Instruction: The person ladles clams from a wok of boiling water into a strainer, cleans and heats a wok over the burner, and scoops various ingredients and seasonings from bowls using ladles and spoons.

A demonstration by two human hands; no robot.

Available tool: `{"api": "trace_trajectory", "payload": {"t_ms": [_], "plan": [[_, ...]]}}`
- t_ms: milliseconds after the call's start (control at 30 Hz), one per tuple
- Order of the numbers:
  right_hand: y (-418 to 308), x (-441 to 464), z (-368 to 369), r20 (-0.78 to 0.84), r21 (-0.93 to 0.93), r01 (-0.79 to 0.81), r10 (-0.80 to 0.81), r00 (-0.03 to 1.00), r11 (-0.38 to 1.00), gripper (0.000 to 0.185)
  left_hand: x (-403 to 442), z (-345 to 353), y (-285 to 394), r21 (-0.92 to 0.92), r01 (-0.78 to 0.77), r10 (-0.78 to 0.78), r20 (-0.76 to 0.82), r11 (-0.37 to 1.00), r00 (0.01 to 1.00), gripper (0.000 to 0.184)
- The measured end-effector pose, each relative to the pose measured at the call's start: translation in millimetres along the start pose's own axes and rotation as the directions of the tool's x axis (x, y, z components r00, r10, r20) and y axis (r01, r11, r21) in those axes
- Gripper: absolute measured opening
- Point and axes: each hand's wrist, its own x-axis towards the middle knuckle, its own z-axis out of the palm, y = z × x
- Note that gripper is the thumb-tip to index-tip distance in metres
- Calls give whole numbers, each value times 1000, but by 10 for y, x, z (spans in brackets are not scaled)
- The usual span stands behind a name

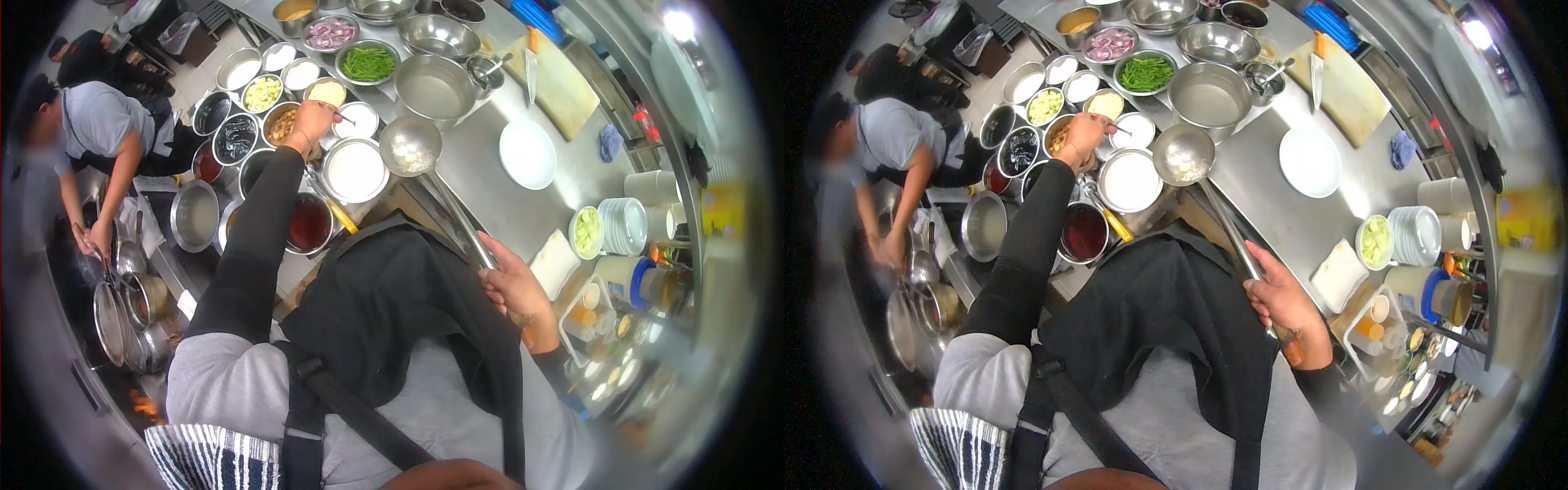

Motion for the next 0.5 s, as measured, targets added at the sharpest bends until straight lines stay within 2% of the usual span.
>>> {"api": "trace_trajectory", "payload": {"t_ms": [67, 133, 267, 333, 500], "plan": [[-19, 3, 3, -8, -13, -1, 1, 1000, 1000, 75, 99, -8, -122, -54, 25, -24, 18, 998, 1000, 23], [-26, 0, -5, -1, -15, 0, 0, 1000, 1000, 75, 159, -33, -192, -373, 236, -217, 93, 897, 972, 23], [-61, 8, 22, 4, 0, 1, -1, 1000, 1000, 75, 135, -114, -182, -438, 269, -252, 99, 858, 963, 20], [-78, 19, 52, 6, 2, 10, -10, 1000, 1000, 74, 102, -154, -167, -533, 254, -239, 98, 808, 966, 17], [-112, 102, 102, 30, -8, 25, -25, 999, 1000, 74, -37, -327, -52, -557, 206, -192, 84, 805, 978, 20]]}}
